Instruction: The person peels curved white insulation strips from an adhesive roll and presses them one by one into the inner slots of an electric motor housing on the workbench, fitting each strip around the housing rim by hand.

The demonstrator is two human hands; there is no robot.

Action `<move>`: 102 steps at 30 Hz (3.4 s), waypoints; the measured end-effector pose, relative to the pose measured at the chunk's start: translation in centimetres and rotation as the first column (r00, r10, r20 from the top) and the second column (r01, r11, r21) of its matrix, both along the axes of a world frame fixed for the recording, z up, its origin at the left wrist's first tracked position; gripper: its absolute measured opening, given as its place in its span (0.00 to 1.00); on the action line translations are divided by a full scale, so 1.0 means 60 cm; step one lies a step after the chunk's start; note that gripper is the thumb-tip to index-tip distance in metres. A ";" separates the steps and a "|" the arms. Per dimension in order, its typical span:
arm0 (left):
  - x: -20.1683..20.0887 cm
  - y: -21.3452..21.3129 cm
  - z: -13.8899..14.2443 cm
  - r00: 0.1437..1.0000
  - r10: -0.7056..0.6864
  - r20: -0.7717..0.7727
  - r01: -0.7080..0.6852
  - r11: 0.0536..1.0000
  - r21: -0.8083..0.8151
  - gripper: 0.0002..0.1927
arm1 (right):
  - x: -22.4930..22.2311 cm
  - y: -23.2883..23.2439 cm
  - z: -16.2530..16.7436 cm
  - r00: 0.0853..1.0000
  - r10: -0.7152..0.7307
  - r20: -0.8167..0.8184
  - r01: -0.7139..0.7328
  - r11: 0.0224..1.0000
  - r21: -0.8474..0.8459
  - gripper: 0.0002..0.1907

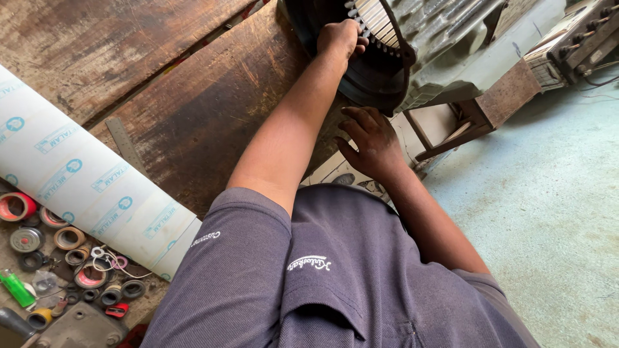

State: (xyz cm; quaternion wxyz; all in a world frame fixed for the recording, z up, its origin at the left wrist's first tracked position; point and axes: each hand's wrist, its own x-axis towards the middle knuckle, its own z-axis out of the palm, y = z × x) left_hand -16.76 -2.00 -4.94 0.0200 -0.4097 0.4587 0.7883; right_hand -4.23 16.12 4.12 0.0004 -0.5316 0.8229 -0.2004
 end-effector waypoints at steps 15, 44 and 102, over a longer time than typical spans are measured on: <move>0.012 -0.014 0.012 0.999 -0.031 -0.041 0.032 0.999 0.019 0.12 | 0.001 0.003 0.002 0.999 0.016 -0.033 -0.014 0.999 0.042 0.14; -0.001 0.000 0.012 0.995 -0.076 0.057 0.064 0.978 0.198 0.08 | 0.000 0.006 -0.015 0.998 0.015 -0.055 -0.012 0.999 0.046 0.12; 0.332 0.093 0.203 0.604 -0.366 -0.709 0.486 0.873 -0.037 0.16 | -0.140 0.204 0.024 0.747 0.351 0.564 -0.216 0.931 -0.293 0.27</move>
